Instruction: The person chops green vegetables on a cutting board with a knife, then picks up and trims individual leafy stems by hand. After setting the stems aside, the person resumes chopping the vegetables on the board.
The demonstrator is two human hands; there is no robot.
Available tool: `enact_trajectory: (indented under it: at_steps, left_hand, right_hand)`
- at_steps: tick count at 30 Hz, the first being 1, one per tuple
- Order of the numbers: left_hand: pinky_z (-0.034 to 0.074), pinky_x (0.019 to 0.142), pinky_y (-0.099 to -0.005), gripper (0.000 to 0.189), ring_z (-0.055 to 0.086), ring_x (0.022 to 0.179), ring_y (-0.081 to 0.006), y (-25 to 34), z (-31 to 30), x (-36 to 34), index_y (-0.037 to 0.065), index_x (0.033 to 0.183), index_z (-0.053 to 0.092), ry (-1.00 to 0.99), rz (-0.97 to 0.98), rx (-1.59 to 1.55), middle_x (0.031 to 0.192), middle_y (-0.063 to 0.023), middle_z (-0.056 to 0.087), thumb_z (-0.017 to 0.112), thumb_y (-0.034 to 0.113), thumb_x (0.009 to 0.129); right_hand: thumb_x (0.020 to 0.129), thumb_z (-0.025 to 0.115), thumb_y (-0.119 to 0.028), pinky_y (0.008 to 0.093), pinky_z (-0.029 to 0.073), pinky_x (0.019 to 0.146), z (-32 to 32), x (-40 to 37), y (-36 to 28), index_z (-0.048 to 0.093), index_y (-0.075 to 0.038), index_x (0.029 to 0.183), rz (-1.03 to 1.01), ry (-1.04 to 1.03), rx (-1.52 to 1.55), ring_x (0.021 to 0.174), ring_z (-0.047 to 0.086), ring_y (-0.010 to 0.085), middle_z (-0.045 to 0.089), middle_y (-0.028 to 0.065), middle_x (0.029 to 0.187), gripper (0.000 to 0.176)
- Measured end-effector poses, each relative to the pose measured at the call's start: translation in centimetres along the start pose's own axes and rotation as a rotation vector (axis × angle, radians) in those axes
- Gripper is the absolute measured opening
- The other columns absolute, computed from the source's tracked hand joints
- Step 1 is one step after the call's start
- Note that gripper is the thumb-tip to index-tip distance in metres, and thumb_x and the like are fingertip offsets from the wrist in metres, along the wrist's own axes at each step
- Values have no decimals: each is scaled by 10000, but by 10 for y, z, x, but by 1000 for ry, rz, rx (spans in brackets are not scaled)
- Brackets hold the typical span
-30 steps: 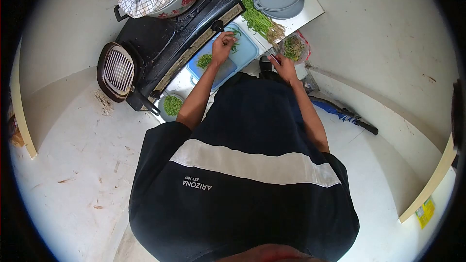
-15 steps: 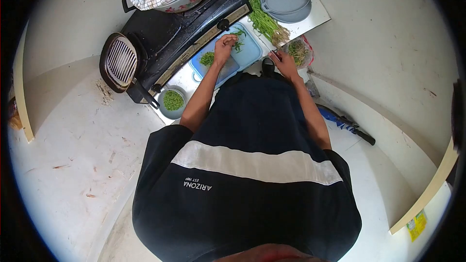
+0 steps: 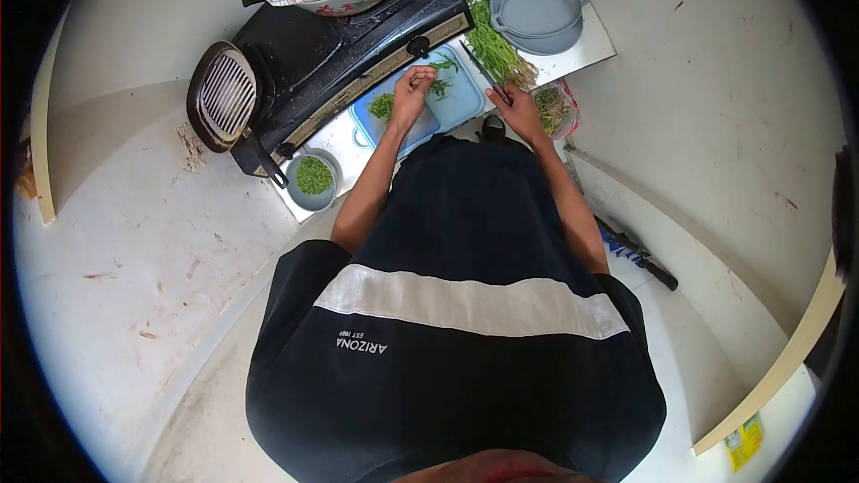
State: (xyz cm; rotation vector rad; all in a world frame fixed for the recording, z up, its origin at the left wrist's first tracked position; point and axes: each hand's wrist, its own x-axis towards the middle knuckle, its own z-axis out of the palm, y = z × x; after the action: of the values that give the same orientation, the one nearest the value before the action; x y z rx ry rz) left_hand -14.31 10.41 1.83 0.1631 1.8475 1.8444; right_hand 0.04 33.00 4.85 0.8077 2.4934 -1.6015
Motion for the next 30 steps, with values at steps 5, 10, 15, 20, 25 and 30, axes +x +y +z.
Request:
enact_trajectory:
  at_steps: [5, 10, 15, 20, 25, 30]
  left_hand:
    - [487, 932, -263, 257, 649, 1000, -110, 24, 5, -13, 22, 1245, 688, 45, 14, 76, 999, -38, 712, 618, 31, 998]
    - [496, 935, -285, 290, 651, 991, -109, 21, 8, -21, 52, 1267, 690, 31, 56, 21, 992, -31, 709, 630, 29, 985]
    - [505, 929, -311, 289, 666, 934, -122, 31, 15, -28, 42, 1263, 682, 40, 29, 55, 926, -27, 708, 688, 97, 980]
    - [507, 936, -328, 292, 674, 927, -127, 39, 19, -34, 32, 1256, 676, 83, 39, 139, 947, -39, 732, 699, 140, 985]
    - [506, 939, -330, 279, 679, 958, -135, 25, 13, -34, 27, 1236, 684, 30, 47, 41, 1015, -57, 756, 689, 169, 996]
    - [512, 939, -325, 213, 676, 969, -148, 23, 9, -42, 9, 1133, 723, 26, 21, 200, 1058, -72, 751, 663, 173, 1010]
  right_hand:
    - [968, 727, -425, 346, 411, 584, -1, 12, -32, 674, 18, 869, -100, -110, 9, 612, 471, 139, 516, 36, 623, 456]
    - [951, 763, -373, 291, 381, 534, 20, 32, -44, 737, -15, 1007, -71, -201, 136, 577, 469, 76, 521, -22, 626, 363]
    - [924, 788, -380, 297, 382, 516, 37, 48, -57, 771, -61, 1039, -93, -308, 258, 543, 503, 78, 549, -17, 598, 339]
    - [940, 789, -286, 239, 365, 504, 45, 57, -58, 746, -43, 1045, -177, -358, 220, 547, 474, 43, 539, -53, 639, 269]
    - [952, 776, -263, 236, 372, 509, 39, 61, -67, 741, -39, 1032, -167, -368, 241, 556, 475, 40, 553, -50, 655, 241]
    - [961, 760, -256, 254, 400, 516, 22, 75, -77, 740, -37, 990, -180, -324, 309, 554, 500, 53, 570, -45, 643, 221]
